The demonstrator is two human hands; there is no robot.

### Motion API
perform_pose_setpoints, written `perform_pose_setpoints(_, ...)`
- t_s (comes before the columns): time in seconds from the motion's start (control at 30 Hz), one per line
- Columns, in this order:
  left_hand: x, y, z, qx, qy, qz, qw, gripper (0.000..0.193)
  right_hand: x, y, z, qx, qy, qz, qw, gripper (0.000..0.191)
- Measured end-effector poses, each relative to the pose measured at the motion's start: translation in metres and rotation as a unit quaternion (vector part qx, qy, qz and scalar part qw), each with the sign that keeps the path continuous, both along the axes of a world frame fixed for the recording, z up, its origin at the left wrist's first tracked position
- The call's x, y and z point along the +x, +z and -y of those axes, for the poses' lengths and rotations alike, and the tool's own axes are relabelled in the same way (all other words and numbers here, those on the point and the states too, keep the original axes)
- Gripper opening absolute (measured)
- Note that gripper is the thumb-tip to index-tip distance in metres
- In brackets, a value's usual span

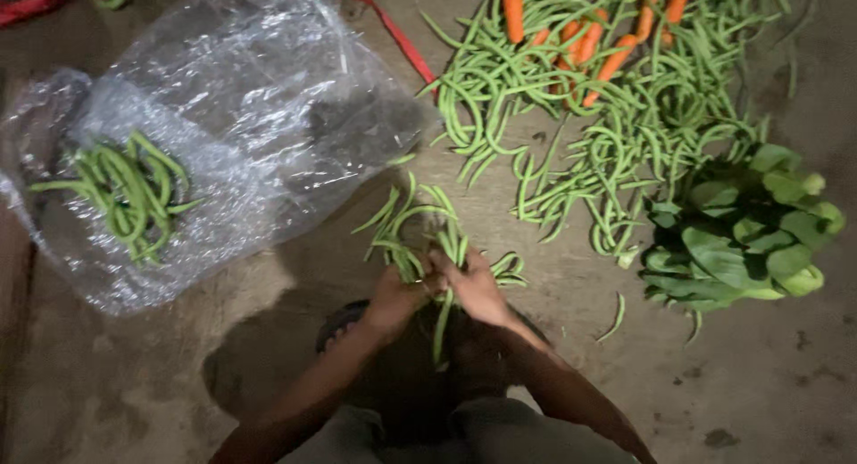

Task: The person sorts leafy greens and long beans on a concrete floor, separating them into piles and placing some into a clear plastic bag. Carrots are also visible on the floor but are not handled by the person.

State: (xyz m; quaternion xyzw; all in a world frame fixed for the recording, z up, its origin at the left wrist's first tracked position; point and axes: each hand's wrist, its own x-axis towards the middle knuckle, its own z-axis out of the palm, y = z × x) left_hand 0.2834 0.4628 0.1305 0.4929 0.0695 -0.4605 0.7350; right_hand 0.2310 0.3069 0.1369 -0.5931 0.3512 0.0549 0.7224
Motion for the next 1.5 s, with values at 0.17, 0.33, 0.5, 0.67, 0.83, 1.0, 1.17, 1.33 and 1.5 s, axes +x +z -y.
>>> perform_pose_setpoints(0.17, -0.012, -0.02, -0.008, 0.039, -0.006, 0.084, 0.996, 0.011, -0.02, -0.016, -0.009, 0.143, -0.041, -0.15, 0.977, 0.039)
perform_pose_setpoints(0.33, 0.002, -0.034, -0.005, 0.104, -0.024, -0.07, 0.992, 0.032, -0.013, -0.001, 0.03, 0.063, -0.076, -0.065, 0.993, 0.037)
perform_pose_setpoints(0.5, 0.001, -0.033, 0.014, 0.001, 0.078, -0.111, 0.991, 0.03, -0.005, 0.006, 0.002, 0.095, 0.008, 0.0, 0.995, 0.048)
perform_pose_setpoints(0.67, -0.007, -0.034, -0.003, 0.042, 0.148, 0.049, 0.987, 0.041, -0.001, 0.028, -0.035, 0.172, 0.199, 0.086, 0.961, 0.068)
perform_pose_setpoints(0.83, 0.067, 0.01, -0.089, 0.14, 0.003, 0.165, 0.976, 0.037, 0.016, 0.068, -0.025, 0.166, 0.212, 0.205, 0.941, 0.095)
perform_pose_setpoints(1.0, 0.204, 0.088, -0.188, 0.37, 0.112, 0.042, 0.921, 0.034, 0.01, 0.066, -0.022, 0.215, 0.16, 0.131, 0.954, 0.066)
perform_pose_setpoints(1.17, 0.299, 0.095, -0.237, 0.433, 0.201, 0.049, 0.877, 0.04, 0.002, 0.032, -0.026, 0.215, 0.197, 0.122, 0.949, 0.052)
perform_pose_setpoints(1.33, 0.314, 0.068, -0.276, 0.456, 0.218, 0.106, 0.856, 0.043, -0.01, 0.031, -0.018, 0.191, 0.168, 0.125, 0.959, 0.049)
perform_pose_setpoints(1.5, 0.276, 0.068, -0.32, 0.445, 0.264, 0.282, 0.808, 0.046, -0.012, 0.032, -0.007, 0.181, 0.11, 0.113, 0.971, 0.043)
